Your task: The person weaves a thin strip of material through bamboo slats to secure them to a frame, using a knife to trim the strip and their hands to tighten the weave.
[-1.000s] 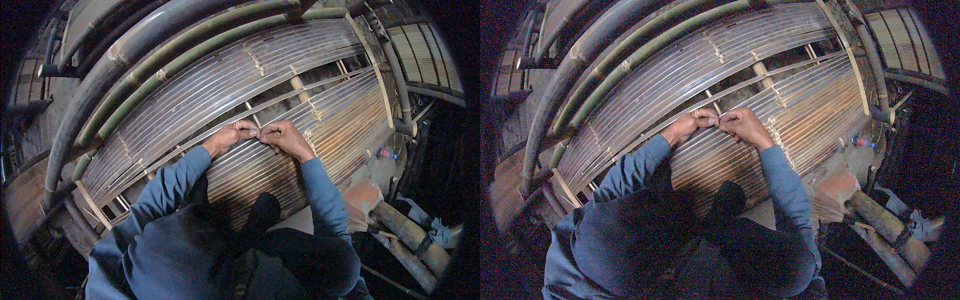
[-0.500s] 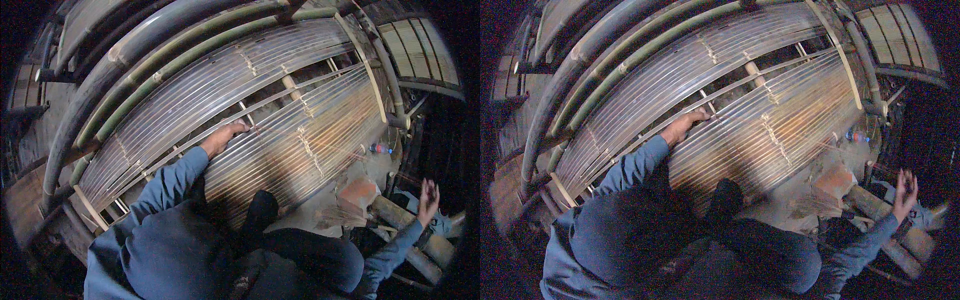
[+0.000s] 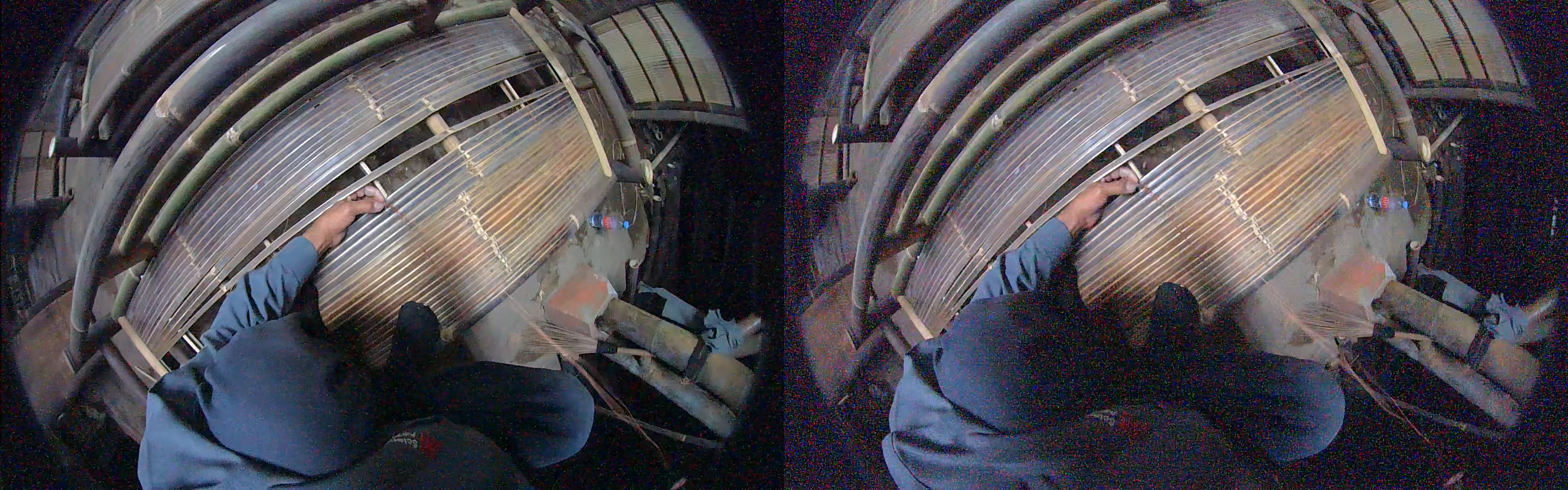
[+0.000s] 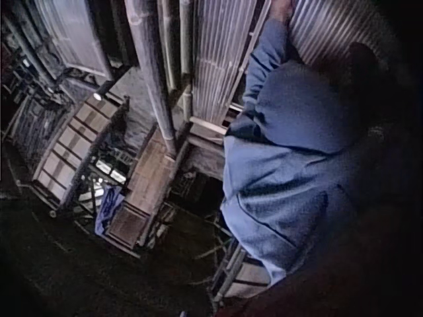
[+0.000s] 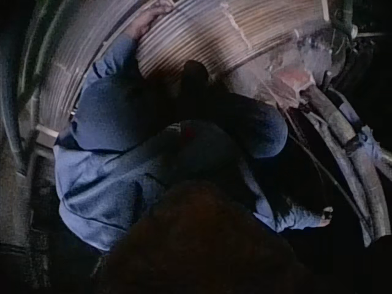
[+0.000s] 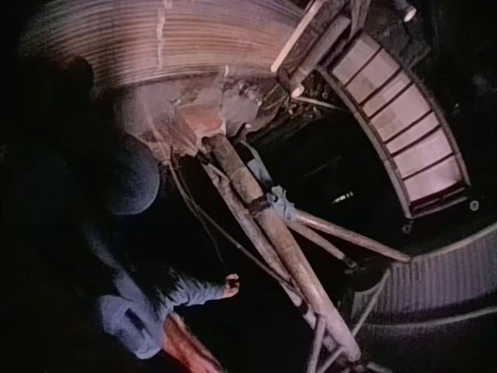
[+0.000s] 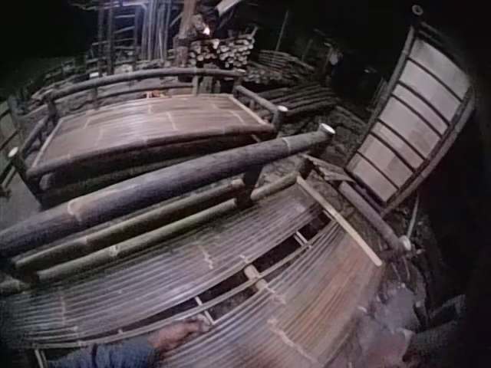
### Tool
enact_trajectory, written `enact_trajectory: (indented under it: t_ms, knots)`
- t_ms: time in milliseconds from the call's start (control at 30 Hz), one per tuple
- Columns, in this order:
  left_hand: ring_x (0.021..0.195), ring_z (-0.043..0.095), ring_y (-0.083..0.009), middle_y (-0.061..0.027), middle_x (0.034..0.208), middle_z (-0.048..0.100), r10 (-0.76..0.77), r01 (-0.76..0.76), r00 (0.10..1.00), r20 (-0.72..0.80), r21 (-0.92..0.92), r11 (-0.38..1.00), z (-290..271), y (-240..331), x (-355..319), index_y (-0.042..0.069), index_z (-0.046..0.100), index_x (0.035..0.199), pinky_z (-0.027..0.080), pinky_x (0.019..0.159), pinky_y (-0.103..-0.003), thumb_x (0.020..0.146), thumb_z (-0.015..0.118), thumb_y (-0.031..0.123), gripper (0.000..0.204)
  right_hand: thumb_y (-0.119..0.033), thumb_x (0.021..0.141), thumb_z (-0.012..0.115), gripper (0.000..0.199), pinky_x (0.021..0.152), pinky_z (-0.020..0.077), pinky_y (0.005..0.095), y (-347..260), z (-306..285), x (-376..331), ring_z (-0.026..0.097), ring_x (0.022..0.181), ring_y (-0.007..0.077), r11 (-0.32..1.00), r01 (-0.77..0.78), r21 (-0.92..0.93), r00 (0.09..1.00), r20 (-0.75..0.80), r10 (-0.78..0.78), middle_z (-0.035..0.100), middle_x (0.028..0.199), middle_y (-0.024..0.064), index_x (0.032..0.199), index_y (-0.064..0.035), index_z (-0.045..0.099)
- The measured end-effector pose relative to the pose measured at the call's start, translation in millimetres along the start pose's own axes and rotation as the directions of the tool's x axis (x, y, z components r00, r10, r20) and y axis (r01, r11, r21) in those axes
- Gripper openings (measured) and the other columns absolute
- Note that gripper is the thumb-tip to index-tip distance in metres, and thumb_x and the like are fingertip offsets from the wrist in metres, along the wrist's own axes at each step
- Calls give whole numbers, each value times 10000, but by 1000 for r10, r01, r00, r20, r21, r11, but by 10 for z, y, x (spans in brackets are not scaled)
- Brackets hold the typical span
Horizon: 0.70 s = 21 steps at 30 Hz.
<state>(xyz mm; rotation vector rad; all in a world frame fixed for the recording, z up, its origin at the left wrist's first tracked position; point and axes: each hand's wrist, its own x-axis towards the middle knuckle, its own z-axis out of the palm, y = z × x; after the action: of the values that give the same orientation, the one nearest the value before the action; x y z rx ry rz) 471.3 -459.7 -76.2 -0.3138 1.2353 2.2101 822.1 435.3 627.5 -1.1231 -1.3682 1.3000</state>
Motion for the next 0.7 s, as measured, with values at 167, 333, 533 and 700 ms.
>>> enact_trajectory:
  t_ms: [167,333,533,700]
  knots:
    - [972,648,-170,-88,1065,677,0,27,996,-89,300,954,11,64,-65,46,619,1190,531,890,-344,894,750,218,367,-59,850,694,206,738,559,465,2266,271,-609,622,884,301,890,-24,-455,998,35,45,620,958,143,1029,6,615]
    - [1313,522,-372,-273,1393,552,-69,49,997,-17,872,488,50,54,-402,-52,384,1478,397,1128,-428,911,726,334,766,-42,882,681,334,796,550,422,3954,1492,-1997,633,955,286,669,71,-740,956,242,167,644,1072,157,1197,30,598]
    - [1316,522,-419,-312,1386,541,28,61,997,-70,967,247,251,274,-819,-98,415,1443,398,1139,-471,894,711,276,728,-87,863,720,430,900,507,431,5458,3019,-3704,621,1054,325,607,585,-537,586,798,141,659,1143,188,1265,24,615]
    - [1264,569,-374,-244,1337,590,184,88,970,-162,931,355,398,407,-1160,-25,582,1328,445,1090,-441,899,679,193,491,-246,831,785,464,960,434,496,5829,4647,-5831,558,1113,376,524,834,174,-104,982,-160,598,1124,195,1189,-14,603]
